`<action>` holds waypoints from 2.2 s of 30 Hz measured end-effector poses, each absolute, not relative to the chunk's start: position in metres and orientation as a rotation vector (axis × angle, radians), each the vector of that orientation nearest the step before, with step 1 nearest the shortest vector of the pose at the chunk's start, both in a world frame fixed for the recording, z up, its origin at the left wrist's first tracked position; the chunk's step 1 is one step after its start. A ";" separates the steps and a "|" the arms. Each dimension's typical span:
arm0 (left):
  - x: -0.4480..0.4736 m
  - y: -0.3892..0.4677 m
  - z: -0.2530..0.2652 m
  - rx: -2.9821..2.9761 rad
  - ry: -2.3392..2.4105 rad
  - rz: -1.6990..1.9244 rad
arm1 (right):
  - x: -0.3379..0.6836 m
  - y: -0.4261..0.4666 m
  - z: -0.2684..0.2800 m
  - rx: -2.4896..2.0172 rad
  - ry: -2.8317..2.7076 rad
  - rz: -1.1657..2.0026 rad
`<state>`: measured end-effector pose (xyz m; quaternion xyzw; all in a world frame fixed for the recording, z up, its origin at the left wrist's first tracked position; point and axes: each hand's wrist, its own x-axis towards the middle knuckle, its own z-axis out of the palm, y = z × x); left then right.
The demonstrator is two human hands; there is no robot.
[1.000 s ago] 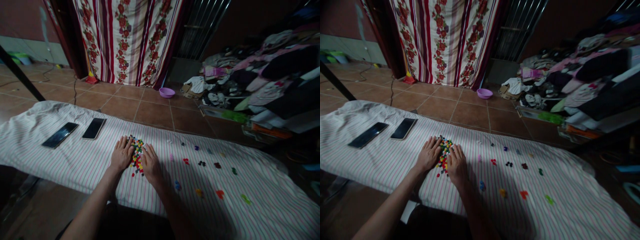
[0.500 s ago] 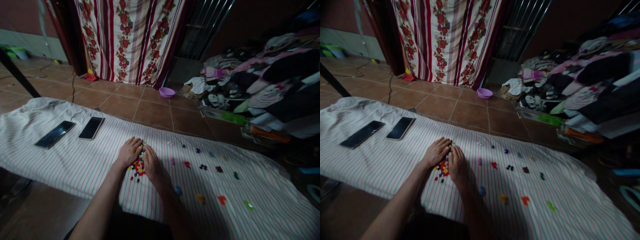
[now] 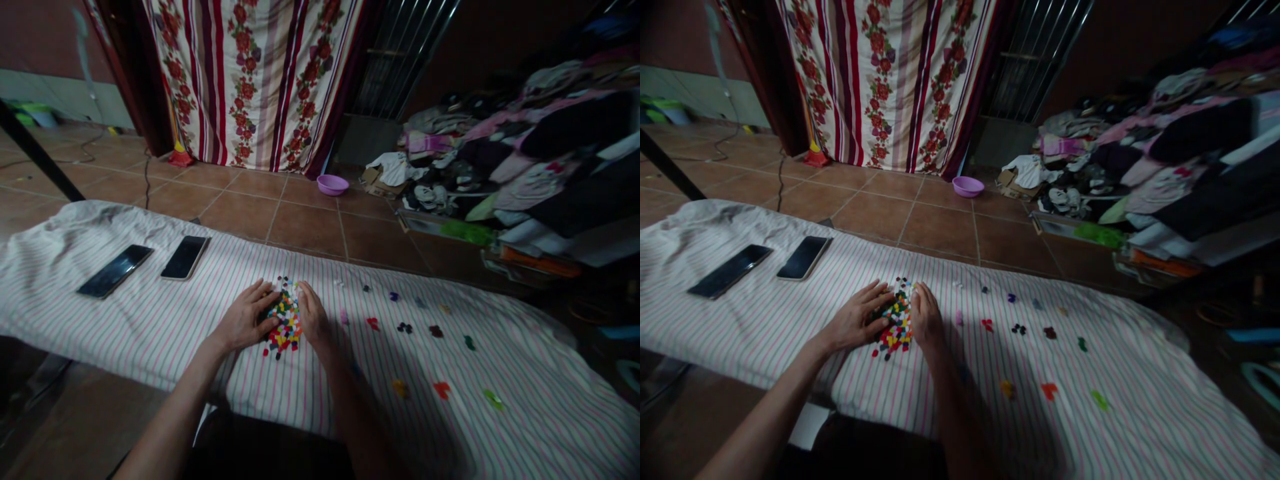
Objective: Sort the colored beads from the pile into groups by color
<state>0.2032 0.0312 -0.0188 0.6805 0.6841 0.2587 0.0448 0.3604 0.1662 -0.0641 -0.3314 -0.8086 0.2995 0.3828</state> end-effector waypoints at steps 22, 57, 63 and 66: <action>0.187 0.052 -0.059 1.893 2.235 0.914 | 0.354 0.153 -0.036 -0.267 -2.504 0.605; 0.191 -0.001 -0.011 1.898 2.240 0.437 | 0.407 0.156 -0.019 -0.607 -2.690 0.785; 0.200 0.011 -0.012 1.901 2.207 0.541 | 0.392 0.154 -0.031 -0.583 -2.581 0.747; 0.206 0.017 -0.008 1.909 2.184 0.596 | 0.383 0.151 -0.035 -0.554 -2.502 0.839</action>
